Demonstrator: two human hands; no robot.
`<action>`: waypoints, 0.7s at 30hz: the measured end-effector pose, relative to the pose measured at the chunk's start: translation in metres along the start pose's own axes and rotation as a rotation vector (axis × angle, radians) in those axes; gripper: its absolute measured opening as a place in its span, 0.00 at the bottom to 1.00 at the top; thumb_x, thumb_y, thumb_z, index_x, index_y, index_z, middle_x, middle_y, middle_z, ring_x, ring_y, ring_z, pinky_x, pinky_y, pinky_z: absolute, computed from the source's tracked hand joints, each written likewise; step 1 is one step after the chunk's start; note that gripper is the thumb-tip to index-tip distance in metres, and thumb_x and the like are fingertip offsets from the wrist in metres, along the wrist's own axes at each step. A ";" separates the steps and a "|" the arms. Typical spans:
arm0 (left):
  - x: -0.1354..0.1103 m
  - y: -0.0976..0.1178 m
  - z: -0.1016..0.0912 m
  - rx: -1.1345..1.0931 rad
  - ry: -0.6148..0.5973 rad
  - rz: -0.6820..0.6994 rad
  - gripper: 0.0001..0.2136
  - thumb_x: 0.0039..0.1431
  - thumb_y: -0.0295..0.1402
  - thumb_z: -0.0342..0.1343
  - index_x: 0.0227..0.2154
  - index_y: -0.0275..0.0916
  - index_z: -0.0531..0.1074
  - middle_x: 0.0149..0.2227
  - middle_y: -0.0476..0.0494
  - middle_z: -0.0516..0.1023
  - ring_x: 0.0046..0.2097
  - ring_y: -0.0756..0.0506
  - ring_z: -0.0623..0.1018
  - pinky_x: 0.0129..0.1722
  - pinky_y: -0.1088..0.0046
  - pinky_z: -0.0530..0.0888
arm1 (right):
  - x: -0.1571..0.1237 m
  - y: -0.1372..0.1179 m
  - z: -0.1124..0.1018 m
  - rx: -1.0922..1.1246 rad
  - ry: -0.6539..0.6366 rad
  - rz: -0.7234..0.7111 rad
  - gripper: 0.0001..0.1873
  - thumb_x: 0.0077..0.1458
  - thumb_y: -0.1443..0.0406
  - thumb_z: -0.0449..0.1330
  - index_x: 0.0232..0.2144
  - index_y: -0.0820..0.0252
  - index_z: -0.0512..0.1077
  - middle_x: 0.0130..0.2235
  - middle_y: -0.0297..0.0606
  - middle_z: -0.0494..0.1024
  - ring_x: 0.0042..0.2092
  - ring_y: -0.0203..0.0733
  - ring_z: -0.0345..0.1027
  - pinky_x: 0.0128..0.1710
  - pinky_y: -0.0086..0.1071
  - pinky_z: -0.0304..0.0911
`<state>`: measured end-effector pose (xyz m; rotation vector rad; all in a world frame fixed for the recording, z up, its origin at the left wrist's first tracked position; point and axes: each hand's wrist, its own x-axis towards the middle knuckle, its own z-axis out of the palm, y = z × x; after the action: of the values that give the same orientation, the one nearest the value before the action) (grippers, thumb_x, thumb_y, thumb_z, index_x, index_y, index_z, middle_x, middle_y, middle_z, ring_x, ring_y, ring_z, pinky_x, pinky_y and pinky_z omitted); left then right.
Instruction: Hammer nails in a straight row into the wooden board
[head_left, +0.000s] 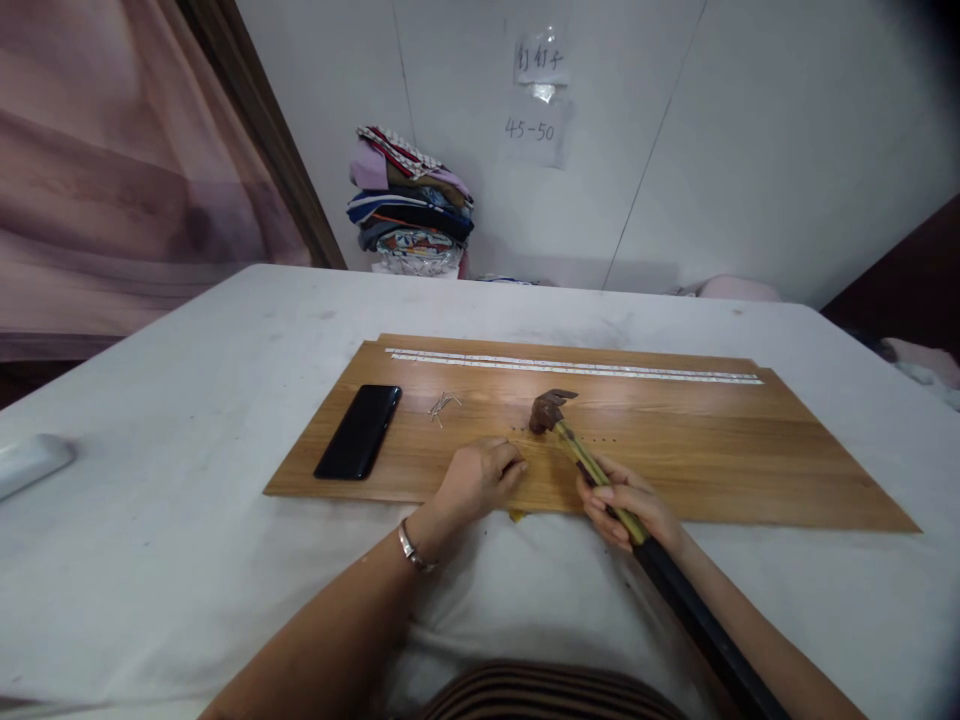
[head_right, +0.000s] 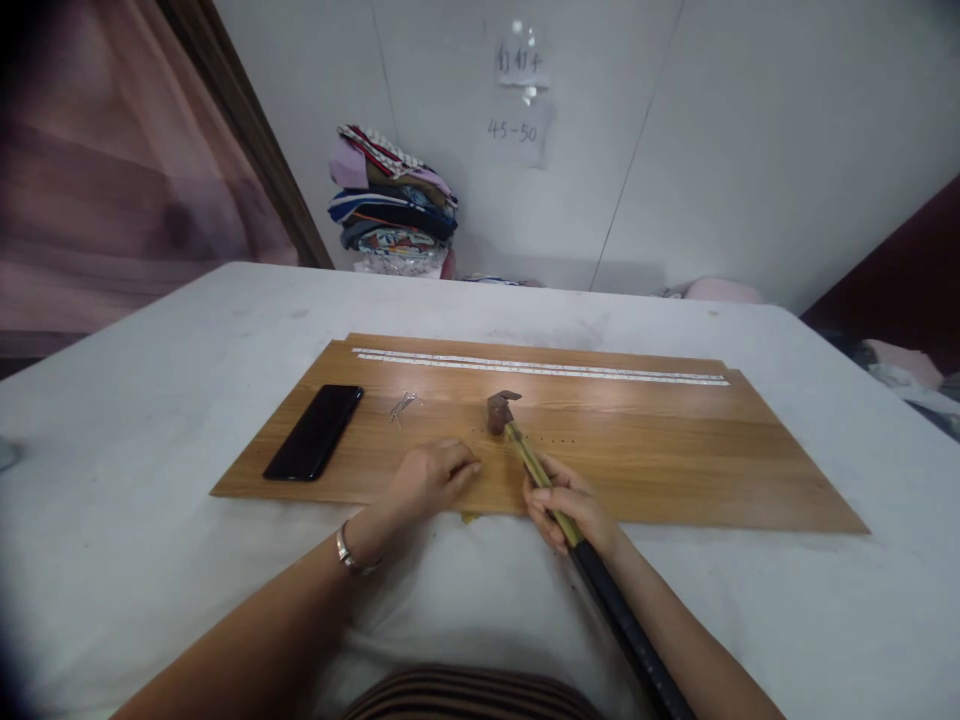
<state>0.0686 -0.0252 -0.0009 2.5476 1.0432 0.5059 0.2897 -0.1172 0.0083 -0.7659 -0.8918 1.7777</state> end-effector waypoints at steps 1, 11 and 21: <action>0.000 0.000 0.000 0.001 0.001 0.001 0.07 0.61 0.32 0.53 0.30 0.39 0.73 0.32 0.48 0.78 0.35 0.49 0.76 0.36 0.76 0.68 | 0.000 0.000 0.000 0.003 0.002 0.003 0.11 0.52 0.65 0.61 0.39 0.58 0.66 0.23 0.24 0.66 0.12 0.23 0.49 0.09 0.18 0.52; -0.001 -0.001 0.000 -0.004 -0.011 -0.008 0.07 0.62 0.33 0.52 0.31 0.39 0.73 0.33 0.48 0.78 0.36 0.49 0.76 0.36 0.76 0.68 | -0.002 0.001 0.003 -0.001 0.029 -0.004 0.11 0.52 0.64 0.61 0.39 0.59 0.66 0.23 0.24 0.65 0.12 0.23 0.47 0.08 0.17 0.51; 0.000 0.002 -0.002 0.001 -0.012 -0.009 0.06 0.61 0.32 0.53 0.30 0.39 0.73 0.32 0.48 0.78 0.35 0.49 0.75 0.35 0.76 0.68 | 0.001 0.002 0.000 -0.003 -0.009 -0.014 0.14 0.52 0.64 0.62 0.42 0.60 0.68 0.23 0.24 0.66 0.12 0.22 0.49 0.09 0.17 0.51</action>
<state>0.0689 -0.0256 0.0016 2.5432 1.0504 0.4873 0.2886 -0.1171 0.0069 -0.7525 -0.9042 1.7697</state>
